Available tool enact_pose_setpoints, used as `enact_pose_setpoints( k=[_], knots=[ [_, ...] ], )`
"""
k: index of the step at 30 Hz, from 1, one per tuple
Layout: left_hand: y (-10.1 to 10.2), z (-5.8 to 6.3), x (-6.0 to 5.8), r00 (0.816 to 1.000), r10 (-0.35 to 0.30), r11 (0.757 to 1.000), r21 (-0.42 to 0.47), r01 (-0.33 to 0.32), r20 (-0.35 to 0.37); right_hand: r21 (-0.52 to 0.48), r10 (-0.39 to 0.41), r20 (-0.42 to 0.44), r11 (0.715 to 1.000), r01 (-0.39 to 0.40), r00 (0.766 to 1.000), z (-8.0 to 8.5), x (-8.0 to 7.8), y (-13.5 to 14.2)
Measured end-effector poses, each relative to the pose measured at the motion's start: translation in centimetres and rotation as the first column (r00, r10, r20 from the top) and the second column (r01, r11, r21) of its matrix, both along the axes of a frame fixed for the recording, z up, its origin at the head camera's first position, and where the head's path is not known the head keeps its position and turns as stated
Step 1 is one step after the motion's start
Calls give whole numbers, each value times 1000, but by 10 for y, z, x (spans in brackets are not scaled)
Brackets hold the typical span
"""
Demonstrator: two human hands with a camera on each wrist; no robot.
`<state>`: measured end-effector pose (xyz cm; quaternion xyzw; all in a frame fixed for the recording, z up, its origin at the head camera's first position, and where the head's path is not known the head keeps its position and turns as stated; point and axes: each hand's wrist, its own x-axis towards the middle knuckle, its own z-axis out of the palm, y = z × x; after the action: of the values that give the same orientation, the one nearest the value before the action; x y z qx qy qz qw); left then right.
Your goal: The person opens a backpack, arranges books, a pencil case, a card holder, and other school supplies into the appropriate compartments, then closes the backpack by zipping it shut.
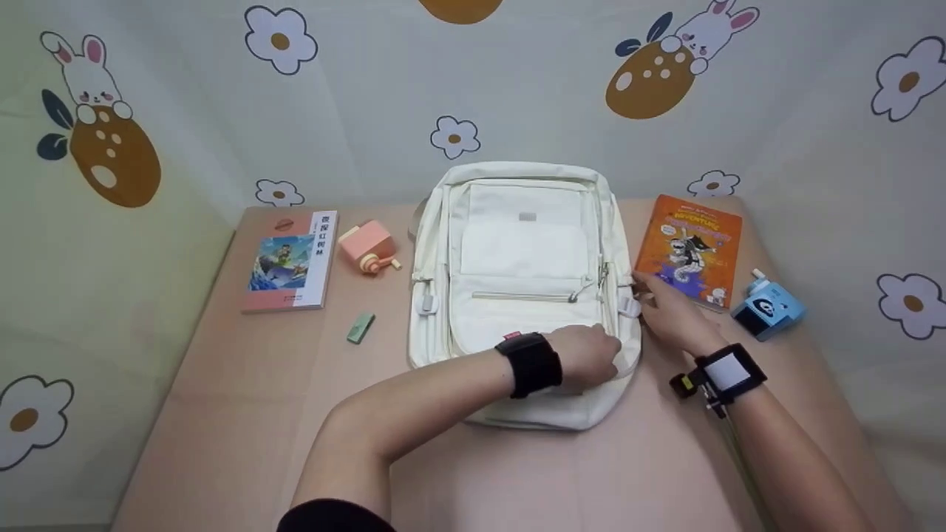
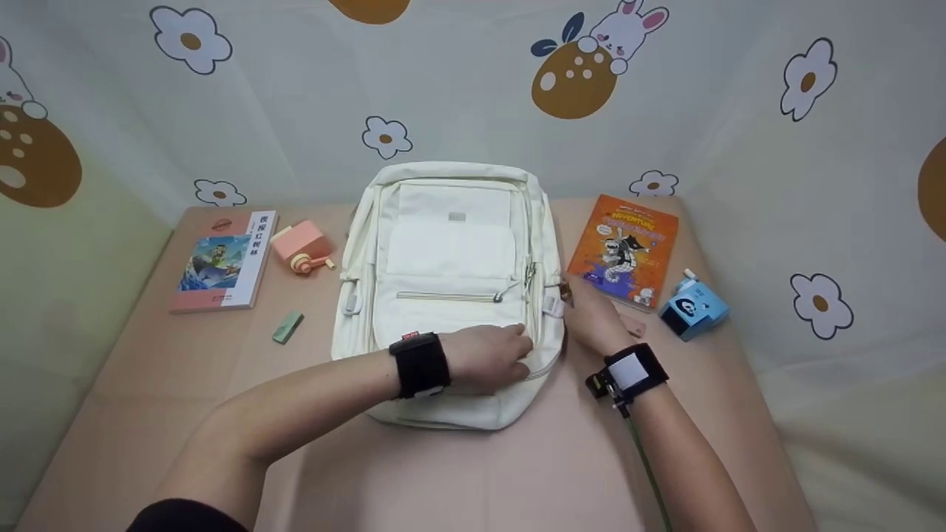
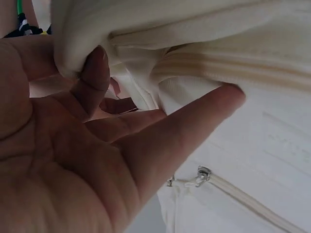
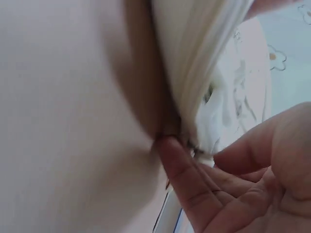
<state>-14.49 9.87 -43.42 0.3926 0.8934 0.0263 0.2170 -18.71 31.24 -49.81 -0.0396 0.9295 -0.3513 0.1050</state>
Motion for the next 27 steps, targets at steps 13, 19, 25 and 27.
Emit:
enact_pose_setpoints(
  k=[13, 19, 25, 27],
  knots=[
    [-14, -10, -12, 995, -38, 991, 135, 26, 89, 110, 0, -184, 994, 21, 983, -10, -4, 9],
    [-14, -12, -12, 996, -37, 990, 141, 26, 81, 115, -11, -181, 993, 32, 983, -11, -4, 11],
    [-12, -12, -11, 997, -27, 992, 121, 17, 78, 119, -22, -228, 992, 50, 973, -11, -1, 12],
    [-11, -11, -10, 997, -15, 995, 100, 7, 81, 135, -19, -241, 989, 53, 970, -11, 2, 12]
  ],
)
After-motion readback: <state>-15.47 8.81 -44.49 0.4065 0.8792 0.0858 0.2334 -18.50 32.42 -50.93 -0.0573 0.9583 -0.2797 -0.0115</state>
